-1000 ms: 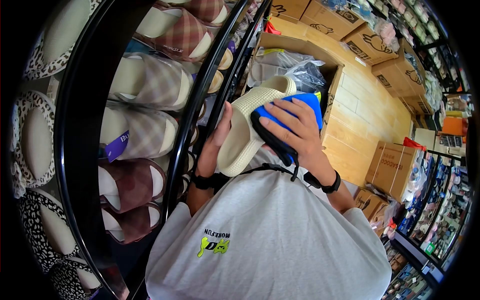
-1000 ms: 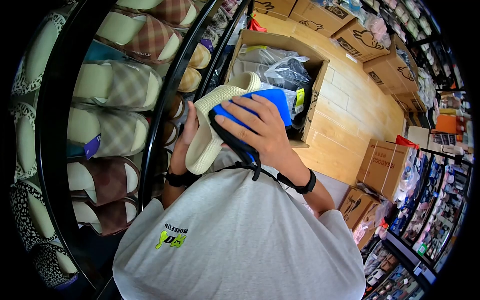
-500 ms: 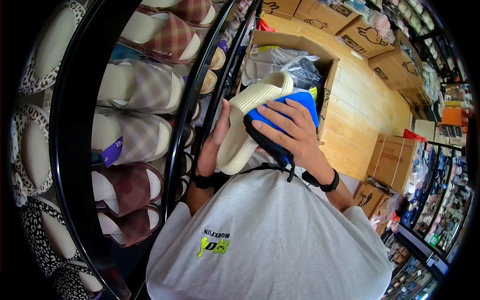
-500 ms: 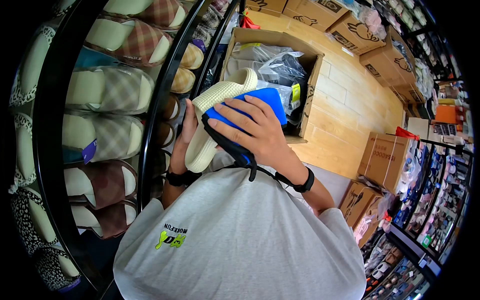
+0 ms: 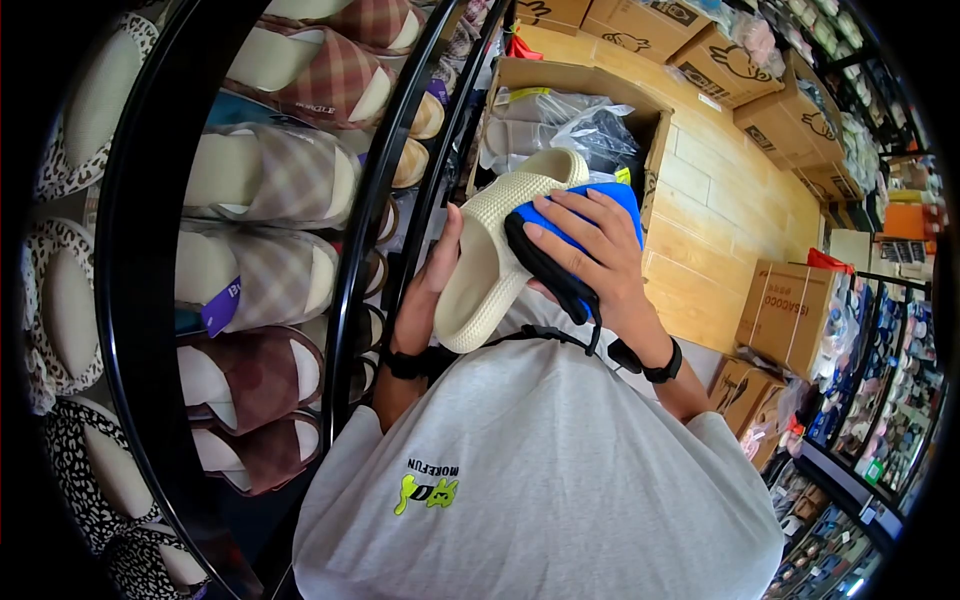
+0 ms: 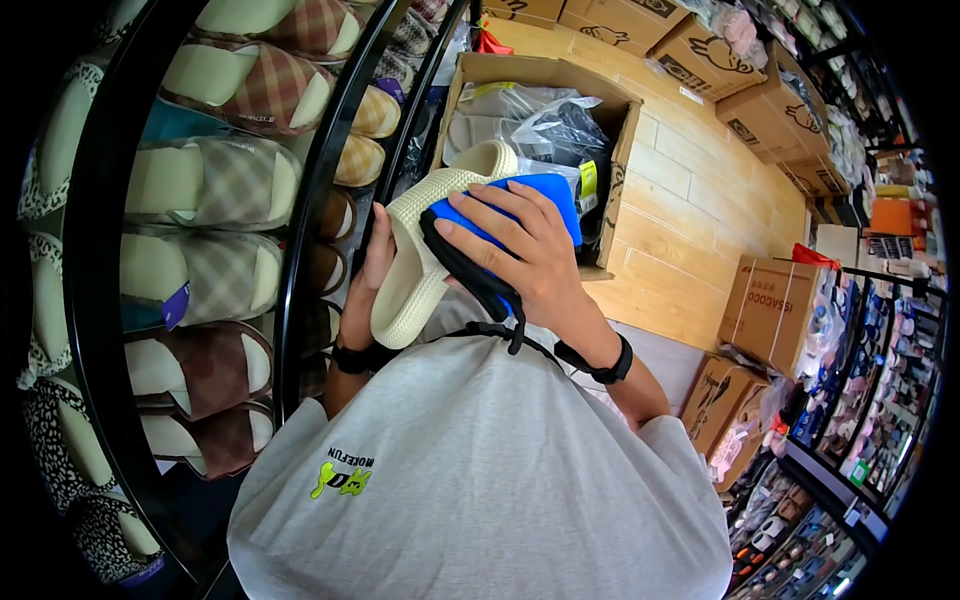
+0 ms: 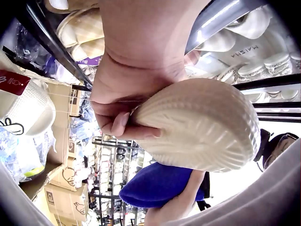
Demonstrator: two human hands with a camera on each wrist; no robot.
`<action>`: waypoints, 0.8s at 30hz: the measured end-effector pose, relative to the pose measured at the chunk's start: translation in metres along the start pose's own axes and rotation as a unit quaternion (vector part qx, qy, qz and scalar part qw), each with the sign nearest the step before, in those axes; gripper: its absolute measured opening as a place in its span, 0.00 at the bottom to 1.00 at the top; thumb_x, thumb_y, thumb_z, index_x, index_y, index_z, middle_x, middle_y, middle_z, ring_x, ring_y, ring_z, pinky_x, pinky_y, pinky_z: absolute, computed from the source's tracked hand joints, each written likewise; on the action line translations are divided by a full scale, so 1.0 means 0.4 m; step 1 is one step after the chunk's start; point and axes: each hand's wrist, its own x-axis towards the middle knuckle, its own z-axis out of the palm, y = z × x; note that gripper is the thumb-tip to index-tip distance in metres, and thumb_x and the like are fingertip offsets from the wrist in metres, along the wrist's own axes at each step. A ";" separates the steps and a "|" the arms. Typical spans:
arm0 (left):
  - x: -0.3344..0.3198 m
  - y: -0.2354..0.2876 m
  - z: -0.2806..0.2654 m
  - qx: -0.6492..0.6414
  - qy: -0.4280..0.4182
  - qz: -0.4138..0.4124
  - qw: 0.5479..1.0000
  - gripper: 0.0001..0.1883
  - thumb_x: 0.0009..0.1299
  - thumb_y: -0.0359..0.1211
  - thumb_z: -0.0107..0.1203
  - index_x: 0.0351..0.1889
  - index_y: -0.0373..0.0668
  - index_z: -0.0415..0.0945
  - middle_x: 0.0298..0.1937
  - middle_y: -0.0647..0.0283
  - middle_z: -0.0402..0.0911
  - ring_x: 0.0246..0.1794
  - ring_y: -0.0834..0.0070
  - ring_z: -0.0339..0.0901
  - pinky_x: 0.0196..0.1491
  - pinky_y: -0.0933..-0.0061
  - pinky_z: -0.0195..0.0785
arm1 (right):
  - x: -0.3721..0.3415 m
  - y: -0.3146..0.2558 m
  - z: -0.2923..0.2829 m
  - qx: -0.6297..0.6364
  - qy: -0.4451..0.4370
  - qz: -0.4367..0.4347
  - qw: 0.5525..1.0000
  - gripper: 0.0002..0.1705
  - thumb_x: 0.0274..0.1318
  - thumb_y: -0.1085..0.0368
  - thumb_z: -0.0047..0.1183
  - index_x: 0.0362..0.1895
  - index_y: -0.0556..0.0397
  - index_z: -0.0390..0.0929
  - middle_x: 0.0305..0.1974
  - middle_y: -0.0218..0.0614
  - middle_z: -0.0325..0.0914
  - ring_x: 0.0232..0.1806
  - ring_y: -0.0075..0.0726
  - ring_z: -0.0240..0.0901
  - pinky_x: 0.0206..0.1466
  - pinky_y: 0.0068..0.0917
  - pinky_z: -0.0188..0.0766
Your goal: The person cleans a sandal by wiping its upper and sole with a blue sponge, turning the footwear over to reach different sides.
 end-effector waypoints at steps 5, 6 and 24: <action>-0.004 -0.002 0.007 0.023 0.016 0.000 1.000 0.57 0.81 0.79 0.26 0.88 0.38 0.57 0.80 0.48 0.73 0.75 0.57 0.78 0.72 0.54 0.79 | 0.001 -0.016 0.002 0.014 0.000 0.007 1.000 0.33 0.59 0.51 0.74 0.68 0.41 0.88 0.69 0.35 0.85 0.69 0.51 0.81 0.75 0.53 0.73; -0.005 -0.003 0.008 0.028 0.020 -0.001 0.999 0.57 0.81 0.79 0.26 0.88 0.38 0.57 0.80 0.48 0.73 0.75 0.58 0.78 0.72 0.54 0.79 | 0.001 -0.015 0.001 0.014 0.000 0.008 1.000 0.33 0.59 0.51 0.74 0.68 0.41 0.88 0.69 0.35 0.85 0.69 0.51 0.81 0.75 0.53 0.73; -0.034 -0.018 0.028 0.071 0.063 0.000 0.995 0.57 0.82 0.79 0.25 0.87 0.38 0.58 0.77 0.49 0.77 0.70 0.59 0.82 0.67 0.55 0.84 | -0.007 -0.011 -0.004 -0.022 -0.003 -0.009 1.000 0.31 0.60 0.53 0.72 0.68 0.40 0.87 0.69 0.35 0.85 0.70 0.50 0.81 0.76 0.52 0.73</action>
